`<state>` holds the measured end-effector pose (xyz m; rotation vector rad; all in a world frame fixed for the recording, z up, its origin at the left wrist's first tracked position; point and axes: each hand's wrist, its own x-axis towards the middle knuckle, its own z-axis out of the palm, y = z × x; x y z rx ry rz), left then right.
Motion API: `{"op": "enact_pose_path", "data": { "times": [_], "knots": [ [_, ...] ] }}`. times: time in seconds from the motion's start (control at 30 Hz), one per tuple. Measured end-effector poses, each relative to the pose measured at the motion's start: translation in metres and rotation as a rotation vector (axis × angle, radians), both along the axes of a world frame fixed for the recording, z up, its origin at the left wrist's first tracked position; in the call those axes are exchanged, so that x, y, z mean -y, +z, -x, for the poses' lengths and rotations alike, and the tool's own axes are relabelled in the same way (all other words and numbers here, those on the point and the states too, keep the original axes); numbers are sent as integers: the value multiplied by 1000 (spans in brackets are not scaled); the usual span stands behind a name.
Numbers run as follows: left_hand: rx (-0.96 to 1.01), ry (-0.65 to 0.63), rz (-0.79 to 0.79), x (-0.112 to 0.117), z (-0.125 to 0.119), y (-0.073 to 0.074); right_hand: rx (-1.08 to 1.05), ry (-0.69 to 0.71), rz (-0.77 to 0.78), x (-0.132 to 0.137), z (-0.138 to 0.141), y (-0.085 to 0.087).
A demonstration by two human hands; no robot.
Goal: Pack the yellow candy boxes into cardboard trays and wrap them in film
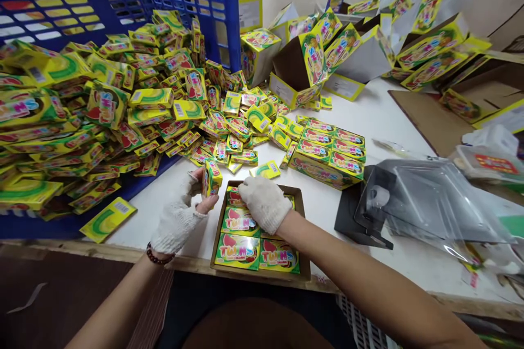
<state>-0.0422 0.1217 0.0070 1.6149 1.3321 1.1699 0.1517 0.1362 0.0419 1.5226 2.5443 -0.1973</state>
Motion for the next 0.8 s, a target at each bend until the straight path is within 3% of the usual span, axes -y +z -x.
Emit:
{"op": "enact_pose_path", "data": {
  "times": [0.1,0.3,0.4,0.53,0.6,0.67,0.73,0.8],
  "knots": [
    [76,-33,73,4,-1,-1,45,-1,-72,3,8,-8],
    [45,-67,85,13,-4,-8,52,31,12,8,5,-21],
    [-115,-36,-82,14,-2,-11,-110,55,37,13,-3,-20],
    [-435,15,-465,23,-8,-4,-689,-173,7,23,-10,-4],
    [-586,-62,-634,29,-13,3,-838,-239,61,25,-10,5],
    [-660,-164,-712,32,-10,8,-783,-237,165,24,-9,12],
    [-708,-139,-633,31,10,11,-673,-218,256,21,-11,14],
    [-838,40,-361,29,48,13,-608,-200,316,18,-16,14]
  ]
}}
